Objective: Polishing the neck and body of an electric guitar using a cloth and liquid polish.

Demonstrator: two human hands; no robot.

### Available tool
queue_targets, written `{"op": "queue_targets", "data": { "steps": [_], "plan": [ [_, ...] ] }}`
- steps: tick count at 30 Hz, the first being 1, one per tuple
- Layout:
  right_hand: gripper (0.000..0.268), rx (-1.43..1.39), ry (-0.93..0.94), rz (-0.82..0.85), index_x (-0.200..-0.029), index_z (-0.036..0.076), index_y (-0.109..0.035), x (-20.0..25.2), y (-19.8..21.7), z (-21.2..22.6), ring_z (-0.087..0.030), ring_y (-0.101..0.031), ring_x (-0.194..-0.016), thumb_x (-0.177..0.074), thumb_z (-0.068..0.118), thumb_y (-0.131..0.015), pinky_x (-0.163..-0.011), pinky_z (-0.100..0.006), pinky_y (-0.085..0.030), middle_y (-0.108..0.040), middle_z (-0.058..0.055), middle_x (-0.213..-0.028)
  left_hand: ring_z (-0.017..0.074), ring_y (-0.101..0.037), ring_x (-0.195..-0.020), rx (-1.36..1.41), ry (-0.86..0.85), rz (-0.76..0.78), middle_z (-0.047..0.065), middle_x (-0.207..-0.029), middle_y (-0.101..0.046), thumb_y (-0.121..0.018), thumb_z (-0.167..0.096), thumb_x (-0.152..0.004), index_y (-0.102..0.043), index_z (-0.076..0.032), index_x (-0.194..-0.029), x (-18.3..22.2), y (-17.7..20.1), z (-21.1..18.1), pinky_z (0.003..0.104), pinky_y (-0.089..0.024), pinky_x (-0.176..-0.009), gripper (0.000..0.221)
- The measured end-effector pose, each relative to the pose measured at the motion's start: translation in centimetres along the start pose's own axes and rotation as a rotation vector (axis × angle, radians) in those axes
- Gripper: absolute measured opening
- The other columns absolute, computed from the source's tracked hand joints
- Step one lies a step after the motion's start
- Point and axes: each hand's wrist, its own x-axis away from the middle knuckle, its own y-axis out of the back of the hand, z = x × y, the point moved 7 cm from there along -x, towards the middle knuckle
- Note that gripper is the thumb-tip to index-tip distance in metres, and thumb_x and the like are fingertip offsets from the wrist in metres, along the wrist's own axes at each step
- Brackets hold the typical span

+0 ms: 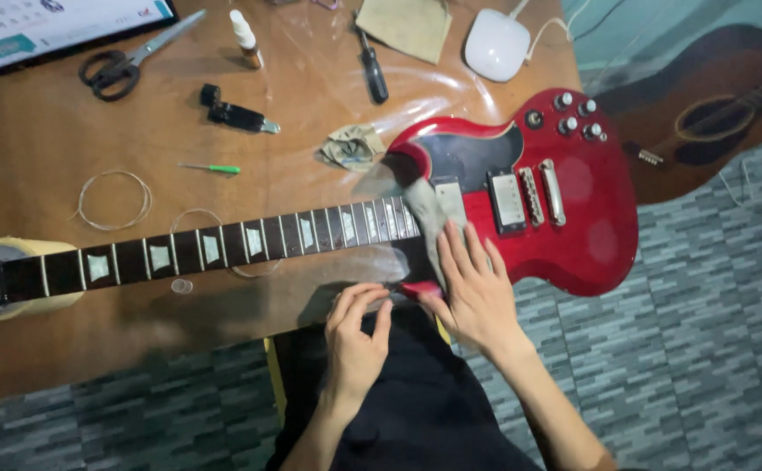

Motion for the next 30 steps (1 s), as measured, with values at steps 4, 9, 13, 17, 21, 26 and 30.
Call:
{"op": "queue_targets", "data": {
  "steps": [4,9,13,17,21,26,30],
  "plan": [
    [0.082,-0.126,-0.047,0.078,-0.161,0.001,-0.031,-7.5,-2.3,-2.6,-0.034,-0.021,-0.158,-0.106,0.061,-0.021,-0.124,-0.046,-0.02,-0.026,-0.017,-0.169,0.0207,-0.067,-0.104,-0.033,-0.009,0.053,0.002,-0.108,-0.07,-0.07,-0.014,-0.093,-0.075,-0.009,-0.1,0.4,-0.3,-0.3,0.039,-0.05,-0.09,0.01],
    [0.07,0.011,-0.443,0.101,-0.153,0.0,-0.047,-10.6,-6.0,-14.3,-0.044,-0.026,-0.151,-0.107,0.05,-0.031,-0.117,-0.057,-0.019,-0.042,-0.024,-0.16,0.0224,-0.069,-0.099,0.039,-0.009,-0.005,0.006,-0.105,-0.071,-0.069,-0.01,-0.093,-0.074,-0.004,-0.099,0.5,1.5,-0.9,0.035,-0.053,-0.092,0.009],
    [0.071,-0.024,-0.407,0.225,-0.157,-0.005,-0.031,-11.5,-2.6,-10.2,-0.047,-0.027,-0.15,-0.102,0.038,-0.04,-0.118,-0.059,-0.021,-0.034,-0.035,-0.159,0.0217,-0.07,-0.098,0.069,0.041,-0.021,0.007,-0.103,-0.071,-0.068,-0.011,-0.094,-0.074,-0.004,-0.096,0.5,0.6,0.3,0.033,-0.054,-0.09,0.009],
    [0.065,-0.148,-0.264,0.097,-0.157,0.002,-0.033,-11.6,-4.0,-12.1,-0.043,-0.024,-0.15,-0.105,0.042,-0.032,-0.116,-0.06,-0.019,-0.034,-0.019,-0.162,0.0225,-0.068,-0.102,0.073,-0.006,0.059,0.006,-0.106,-0.07,-0.068,-0.011,-0.094,-0.074,-0.004,-0.099,0.7,0.3,-0.7,0.035,-0.053,-0.094,0.011],
    [0.077,-0.195,-0.173,0.259,-0.164,0.008,-0.018,-9.9,-4.0,-6.0,-0.029,-0.003,-0.159,-0.105,0.058,-0.017,-0.124,-0.048,-0.003,-0.015,-0.01,-0.171,0.0199,-0.071,-0.097,0.071,0.019,0.048,0.004,-0.106,-0.07,-0.068,-0.013,-0.094,-0.075,-0.005,-0.099,0.6,0.0,-0.2,0.034,-0.055,-0.09,0.011],
    [0.086,-0.137,-0.42,0.226,-0.157,-0.005,-0.03,-9.3,-2.1,-10.4,-0.049,-0.011,-0.154,-0.098,0.058,-0.036,-0.121,-0.061,-0.005,-0.027,-0.033,-0.162,0.0215,-0.069,-0.1,0.075,0.01,0.047,0.006,-0.105,-0.071,-0.067,-0.013,-0.094,-0.074,-0.005,-0.099,1.0,-0.1,0.1,0.035,-0.054,-0.093,0.011],
    [0.079,-0.133,-0.313,0.229,-0.151,0.011,-0.044,-7.3,-0.8,-8.7,-0.046,-0.016,-0.154,-0.099,0.068,-0.027,-0.118,-0.063,-0.014,-0.035,-0.02,-0.164,0.0201,-0.071,-0.097,0.077,-0.01,0.044,0.005,-0.104,-0.071,-0.069,-0.013,-0.093,-0.075,-0.005,-0.098,0.5,0.0,-0.4,0.035,-0.054,-0.091,0.011]
  ]
}}
